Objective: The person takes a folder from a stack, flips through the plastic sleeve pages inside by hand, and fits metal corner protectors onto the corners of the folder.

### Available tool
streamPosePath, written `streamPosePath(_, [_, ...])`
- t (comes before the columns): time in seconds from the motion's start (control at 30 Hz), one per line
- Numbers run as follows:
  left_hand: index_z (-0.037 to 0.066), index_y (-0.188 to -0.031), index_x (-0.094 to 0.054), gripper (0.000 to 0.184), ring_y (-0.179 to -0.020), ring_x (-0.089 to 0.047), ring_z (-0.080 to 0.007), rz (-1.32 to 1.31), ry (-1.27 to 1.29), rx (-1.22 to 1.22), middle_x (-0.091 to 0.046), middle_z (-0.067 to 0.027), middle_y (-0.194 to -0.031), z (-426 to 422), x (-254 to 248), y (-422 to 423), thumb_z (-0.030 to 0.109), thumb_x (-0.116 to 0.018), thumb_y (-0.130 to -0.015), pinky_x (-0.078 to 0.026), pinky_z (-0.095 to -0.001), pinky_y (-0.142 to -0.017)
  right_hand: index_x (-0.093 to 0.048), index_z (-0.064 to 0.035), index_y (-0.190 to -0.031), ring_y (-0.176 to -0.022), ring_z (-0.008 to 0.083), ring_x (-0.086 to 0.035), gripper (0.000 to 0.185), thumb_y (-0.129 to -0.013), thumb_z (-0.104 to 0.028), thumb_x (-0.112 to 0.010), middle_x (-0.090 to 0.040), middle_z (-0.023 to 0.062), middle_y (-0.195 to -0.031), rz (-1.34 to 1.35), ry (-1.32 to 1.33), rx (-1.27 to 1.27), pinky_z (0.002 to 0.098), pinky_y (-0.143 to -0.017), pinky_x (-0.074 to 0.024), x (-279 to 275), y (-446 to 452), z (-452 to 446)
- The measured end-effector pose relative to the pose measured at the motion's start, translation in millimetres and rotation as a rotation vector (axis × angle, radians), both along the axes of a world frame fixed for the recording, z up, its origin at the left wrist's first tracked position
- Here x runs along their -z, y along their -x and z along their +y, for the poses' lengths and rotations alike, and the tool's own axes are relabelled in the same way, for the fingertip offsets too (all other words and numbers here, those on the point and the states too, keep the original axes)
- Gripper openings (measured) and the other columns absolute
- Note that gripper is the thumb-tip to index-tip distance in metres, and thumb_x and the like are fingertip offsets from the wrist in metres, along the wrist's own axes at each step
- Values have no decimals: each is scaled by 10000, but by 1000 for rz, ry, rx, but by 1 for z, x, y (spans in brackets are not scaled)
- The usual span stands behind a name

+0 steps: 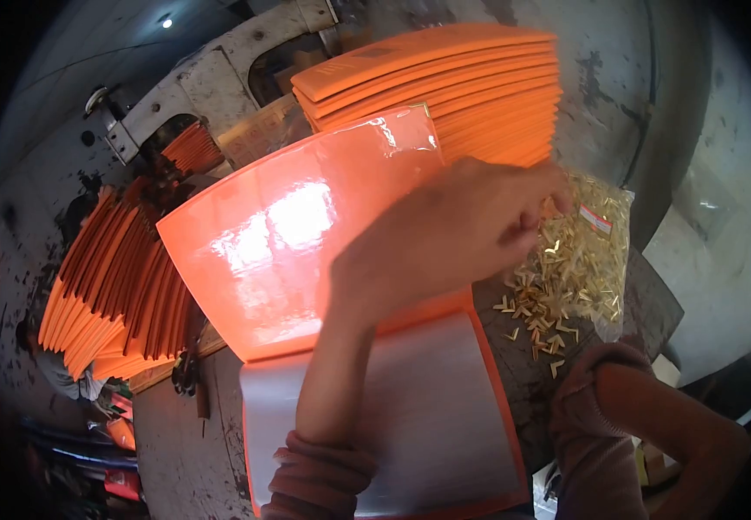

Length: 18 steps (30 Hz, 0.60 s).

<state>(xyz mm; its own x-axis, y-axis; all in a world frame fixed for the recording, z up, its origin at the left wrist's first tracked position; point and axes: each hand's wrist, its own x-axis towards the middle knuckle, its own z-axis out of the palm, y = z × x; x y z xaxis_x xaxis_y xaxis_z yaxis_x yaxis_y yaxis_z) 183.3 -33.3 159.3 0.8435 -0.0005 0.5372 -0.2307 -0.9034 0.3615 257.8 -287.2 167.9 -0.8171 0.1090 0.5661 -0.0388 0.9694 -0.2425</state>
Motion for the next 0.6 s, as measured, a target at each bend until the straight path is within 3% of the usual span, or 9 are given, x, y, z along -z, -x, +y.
streamPosePath(0.07, [38, -951, -591, 178, -753, -636, -268, -113, 62, 81, -639, -132, -838, 5, -28, 28, 9, -575, -776, -523, -338, -661, -596, 90, -780, -731, 340, -597, 428, -871, -292, -426, -584, 215, -765, -12, -4, -4, 494, -781, -483, 1, 2, 2])
streamPosePath(0.13, [3, -993, -601, 197, -802, -631, -141, -272, 94, 22, -637, -66, -864, 15, -48, 66, -16, -604, -797, -504, -267, -714, -595, 91, -782, -732, 340, -597, 428, -872, -292, -426, -585, 215, -766, -19, -1, -8, 494, -782, -483, 0, 6, 3])
streamPosePath(0.2, [-21, -965, -596, 152, -834, -627, -140, -365, 97, -83, -637, -66, -878, 25, -62, 108, -42, -596, -815, -506, -263, -757, -595, 91, -784, -733, 340, -597, 429, -873, -292, -426, -585, 215, -768, -23, 3, -17, 494, -782, -483, 0, 12, 5])
streamPosePath(0.3, [-15, -940, -606, 130, -813, -629, -124, -446, 156, -434, -651, -65, -891, 44, -63, 180, -22, -631, -813, -509, -256, -753, -596, 91, -809, -748, 339, -597, 425, -891, -287, -420, -589, 214, -786, -26, 44, -49, 491, -783, -482, -4, 9, 10])
streamPosePath(0.4, [-33, -954, -600, 123, -824, -627, -126, -622, 285, -648, -652, -89, -884, 66, -44, 249, 9, -621, -841, -499, -259, -792, -631, 64, -991, -733, 310, -609, 378, -932, -229, -399, -599, 206, -785, 85, 16, -20, 462, -752, -506, -5, 6, 19])
streamPosePath(0.5, [-28, -977, -608, 153, -823, -621, -122, -745, 401, -819, -662, -85, -876, 93, -35, 277, 53, -630, -849, -486, -246, -797, -521, -126, -1227, -660, 237, -622, 313, -926, -197, -470, -630, 189, -820, 132, 117, 19, 406, -683, -539, -30, -7, 47])
streamPosePath(0.57, [-34, -989, -607, 174, -821, -616, -115, -703, 428, -834, -665, -85, -873, 108, -28, 281, 65, -635, -849, -478, -234, -791, -424, -249, -1366, -612, 190, -628, 480, -908, -173, -546, -651, 184, -854, 72, 196, -28, 366, -635, -557, -46, -23, 77])
streamPosePath(0.6, [-41, -1002, -607, 196, -819, -612, -109, -654, 447, -835, -668, -84, -869, 114, -25, 280, 77, -640, -848, -471, -222, -785, -346, -251, -1401, -598, 180, -625, 559, -889, -207, -567, -652, 192, -868, 81, 249, -9, 345, -611, -558, -49, -28, 89])
